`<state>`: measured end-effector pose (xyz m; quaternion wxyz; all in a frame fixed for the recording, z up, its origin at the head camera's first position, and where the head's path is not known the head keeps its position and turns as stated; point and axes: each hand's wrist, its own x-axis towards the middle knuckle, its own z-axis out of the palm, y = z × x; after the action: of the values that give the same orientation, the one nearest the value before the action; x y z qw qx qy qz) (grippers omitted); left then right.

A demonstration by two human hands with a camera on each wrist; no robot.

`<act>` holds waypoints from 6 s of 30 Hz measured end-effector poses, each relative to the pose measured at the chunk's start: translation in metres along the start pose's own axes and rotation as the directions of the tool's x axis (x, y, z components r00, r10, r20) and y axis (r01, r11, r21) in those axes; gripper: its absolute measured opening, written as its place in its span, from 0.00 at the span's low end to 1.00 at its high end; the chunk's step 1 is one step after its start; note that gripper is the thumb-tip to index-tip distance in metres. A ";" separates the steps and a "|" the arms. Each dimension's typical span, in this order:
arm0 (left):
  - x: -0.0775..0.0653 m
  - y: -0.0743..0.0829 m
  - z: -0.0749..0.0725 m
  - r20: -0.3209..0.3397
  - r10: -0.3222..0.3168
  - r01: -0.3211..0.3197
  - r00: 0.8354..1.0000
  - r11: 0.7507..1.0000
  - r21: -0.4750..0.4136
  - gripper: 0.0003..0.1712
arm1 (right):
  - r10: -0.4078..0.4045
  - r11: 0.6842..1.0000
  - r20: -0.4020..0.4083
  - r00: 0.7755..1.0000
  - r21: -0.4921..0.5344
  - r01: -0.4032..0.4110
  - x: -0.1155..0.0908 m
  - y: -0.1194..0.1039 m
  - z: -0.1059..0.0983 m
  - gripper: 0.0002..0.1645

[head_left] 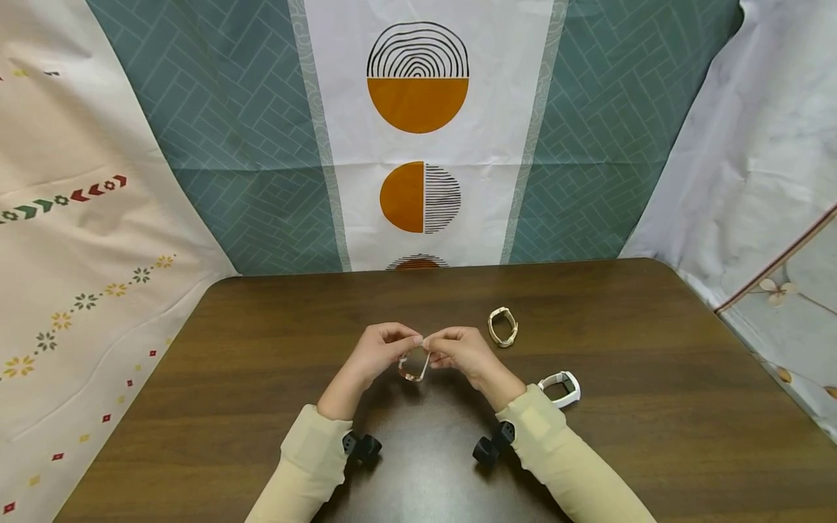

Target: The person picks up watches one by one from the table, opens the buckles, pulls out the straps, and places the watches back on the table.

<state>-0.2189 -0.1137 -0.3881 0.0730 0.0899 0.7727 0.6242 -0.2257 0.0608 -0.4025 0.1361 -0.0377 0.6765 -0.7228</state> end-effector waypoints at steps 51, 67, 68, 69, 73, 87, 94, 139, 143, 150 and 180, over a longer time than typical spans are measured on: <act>0.002 -0.003 0.012 -0.011 -0.105 0.105 0.994 0.994 -0.008 0.11 | 0.055 0.996 -0.072 0.996 0.075 -0.049 -0.001 -0.003 0.000 0.10; 0.001 -0.003 0.006 0.048 -0.111 0.111 0.993 0.994 -0.001 0.15 | 0.051 0.996 -0.074 0.996 0.083 -0.045 0.000 -0.002 0.002 0.08; 0.001 -0.003 0.006 0.050 -0.108 0.108 0.993 0.994 0.004 0.15 | 0.049 0.996 -0.075 0.996 0.079 -0.043 0.001 -0.002 0.002 0.08; 0.001 -0.003 0.006 0.050 -0.103 0.103 0.993 0.995 0.014 0.15 | 0.047 0.996 -0.074 0.996 0.075 -0.042 0.001 -0.002 0.002 0.08; 0.000 -0.002 0.005 0.050 -0.099 0.098 0.994 0.995 0.027 0.14 | 0.046 0.997 -0.050 0.998 0.057 -0.044 0.001 -0.002 0.001 0.11; -0.004 -0.002 0.006 0.068 -0.115 0.115 0.991 0.993 -0.001 0.16 | 0.006 1.000 0.008 1.000 0.007 -0.006 -0.005 -0.001 0.000 0.14; -0.004 -0.001 0.007 0.068 -0.106 0.107 0.992 0.994 -0.017 0.15 | 0.004 1.000 0.008 1.000 0.007 -0.004 -0.004 -0.003 0.000 0.14; -0.004 -0.005 0.006 0.150 -0.081 0.080 0.985 0.997 0.016 0.15 | 0.079 0.997 0.119 0.990 -0.012 -0.079 0.000 -0.006 -0.012 0.19; -0.005 -0.003 0.006 0.161 -0.084 0.080 0.983 0.996 0.028 0.15 | 0.107 0.993 0.154 0.982 -0.065 -0.098 0.000 -0.007 -0.014 0.17; -0.007 0.002 0.006 0.171 -0.100 0.096 0.980 0.995 0.028 0.15 | 0.124 0.990 0.156 0.980 -0.087 -0.111 -0.003 -0.010 -0.015 0.16; -0.006 0.000 0.012 0.121 -0.168 0.168 0.978 0.986 0.008 0.16 | 0.070 0.997 0.044 0.997 0.008 -0.070 -0.001 -0.006 -0.013 0.16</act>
<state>-0.2107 -0.1034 -0.3906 0.1726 0.0620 0.7710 0.6098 -0.2292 0.0737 -0.3972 0.1763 -0.0291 0.6707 -0.7199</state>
